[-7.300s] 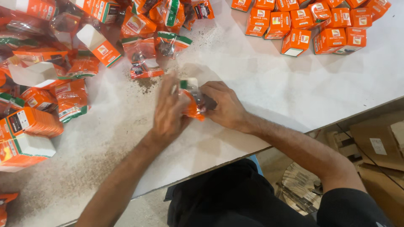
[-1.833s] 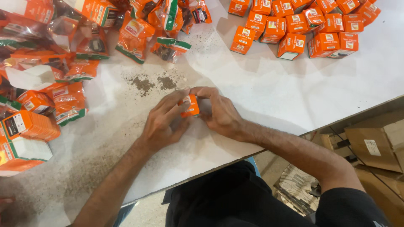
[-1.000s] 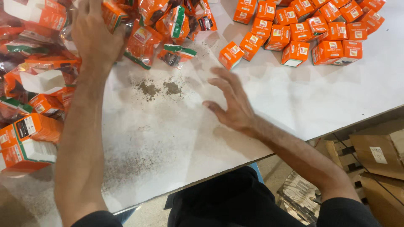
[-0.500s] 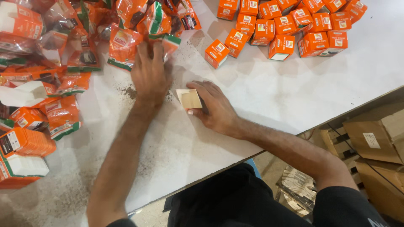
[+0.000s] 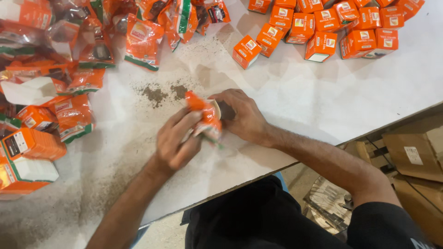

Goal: The person sits at a white table covered with small orange boxes and plastic-wrapped items. They pick up a wrapped item, insert it into an open orange box, fold the box closed, and place the finished box onto a pile, repeating this packing cycle throughout the clip.

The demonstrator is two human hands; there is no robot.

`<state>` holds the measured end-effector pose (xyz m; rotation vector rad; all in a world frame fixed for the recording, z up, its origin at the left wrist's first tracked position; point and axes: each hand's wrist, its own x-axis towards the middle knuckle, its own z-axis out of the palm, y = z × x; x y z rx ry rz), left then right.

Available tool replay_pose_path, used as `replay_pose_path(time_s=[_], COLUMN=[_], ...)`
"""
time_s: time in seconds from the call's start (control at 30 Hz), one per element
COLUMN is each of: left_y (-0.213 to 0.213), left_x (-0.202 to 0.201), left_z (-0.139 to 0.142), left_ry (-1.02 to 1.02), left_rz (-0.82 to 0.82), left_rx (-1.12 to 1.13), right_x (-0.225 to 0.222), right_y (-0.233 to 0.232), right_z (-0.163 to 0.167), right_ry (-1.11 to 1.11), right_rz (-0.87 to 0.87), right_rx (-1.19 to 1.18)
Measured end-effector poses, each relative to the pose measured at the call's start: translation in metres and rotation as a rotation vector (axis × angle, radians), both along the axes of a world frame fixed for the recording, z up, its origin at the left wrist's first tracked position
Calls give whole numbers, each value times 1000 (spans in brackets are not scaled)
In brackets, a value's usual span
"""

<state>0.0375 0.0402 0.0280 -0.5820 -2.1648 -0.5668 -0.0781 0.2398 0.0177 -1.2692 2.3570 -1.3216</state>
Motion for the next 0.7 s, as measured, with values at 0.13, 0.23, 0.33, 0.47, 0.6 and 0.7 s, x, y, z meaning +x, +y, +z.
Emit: replay_pose_path(time_s=[0.13,0.23,0.33,0.47,0.6,0.7], left_y=[2,6,18,27,21,12], left_x=[-9,-5,-4,-11,-16,-20], left_z=[1,9,14,12,5,-3], left_ry=[-11,-142,-250,-305,-430,-641], left_rz=[98,73,225,332,334,253], left_rx=[-204,-165,-70,106,405,794], right_x=[3,4,4,6,6,5], right_y=[-1,-2,-3,-1,0,0], right_z=[-2,-4,-6,-8,-11,-13], right_ry=[21,53,43,66,87,174], right_rz=[-17,-18,2,2,29,-21], right_rx=[-54,-81,-67,-62,-46,-21])
